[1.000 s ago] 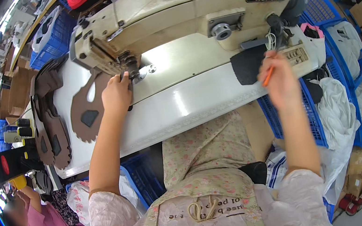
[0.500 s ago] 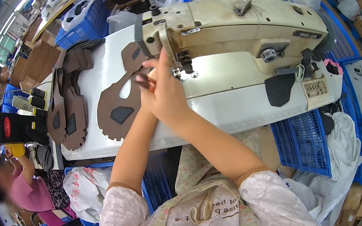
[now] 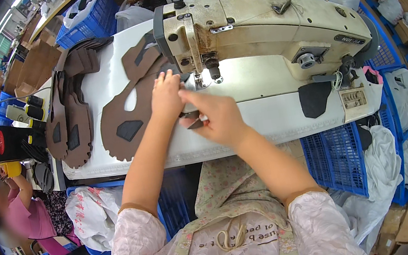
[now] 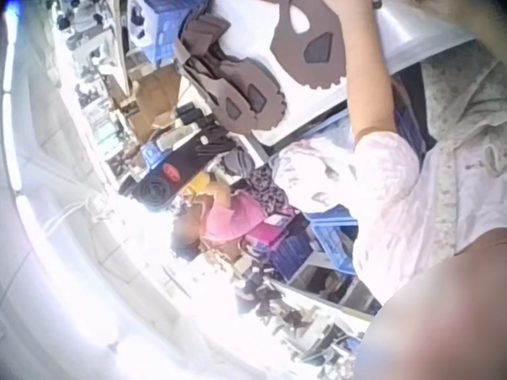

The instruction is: Sewing leather components together using an industrial sewing machine and then organizing finished pieces into bags.

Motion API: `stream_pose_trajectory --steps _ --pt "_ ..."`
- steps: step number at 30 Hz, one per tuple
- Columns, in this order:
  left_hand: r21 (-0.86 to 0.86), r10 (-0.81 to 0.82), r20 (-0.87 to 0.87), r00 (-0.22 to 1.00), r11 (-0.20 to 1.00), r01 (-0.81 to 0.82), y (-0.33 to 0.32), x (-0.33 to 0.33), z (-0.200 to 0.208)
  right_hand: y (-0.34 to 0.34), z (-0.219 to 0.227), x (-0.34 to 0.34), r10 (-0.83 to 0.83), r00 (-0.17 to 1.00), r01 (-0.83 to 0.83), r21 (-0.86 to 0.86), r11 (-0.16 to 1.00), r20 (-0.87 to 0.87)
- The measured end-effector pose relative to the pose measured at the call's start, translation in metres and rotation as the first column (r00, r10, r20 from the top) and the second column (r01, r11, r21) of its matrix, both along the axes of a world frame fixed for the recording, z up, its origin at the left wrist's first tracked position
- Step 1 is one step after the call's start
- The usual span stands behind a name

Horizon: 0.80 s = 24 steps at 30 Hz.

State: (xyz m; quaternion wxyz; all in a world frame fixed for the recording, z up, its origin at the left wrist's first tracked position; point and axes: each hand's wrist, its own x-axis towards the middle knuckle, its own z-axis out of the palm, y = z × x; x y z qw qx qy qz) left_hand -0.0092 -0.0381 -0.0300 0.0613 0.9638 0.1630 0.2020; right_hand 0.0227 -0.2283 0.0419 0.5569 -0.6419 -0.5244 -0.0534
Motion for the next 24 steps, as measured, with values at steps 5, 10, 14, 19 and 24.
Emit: stream_pose_trajectory --steps 5,10,14,19,24 --pt "0.085 0.104 -0.039 0.994 0.991 -0.1 0.038 -0.026 0.001 0.011 -0.015 -0.028 0.125 0.433 -0.353 -0.041 0.935 -0.893" --pt "0.073 0.1 0.039 0.994 0.992 -0.102 0.044 -0.031 -0.003 0.063 -0.039 0.001 0.052 -0.195 -0.244 0.1 0.965 -0.979" --pt "-0.006 0.092 0.119 0.989 0.996 -0.092 0.042 -0.031 -0.002 0.102 -0.051 0.016 0.062 -0.378 -0.122 0.116 0.986 -0.924" --pt "-0.012 0.036 0.187 0.982 0.999 -0.034 0.045 -0.035 -0.001 0.125 -0.06 0.013 0.171 -0.399 -0.027 0.198 0.98 -0.901" --pt "-0.05 0.028 0.262 0.965 0.999 -0.015 0.044 -0.034 -0.002 0.135 -0.064 0.014 0.155 -0.41 0.026 0.159 0.987 -0.899"
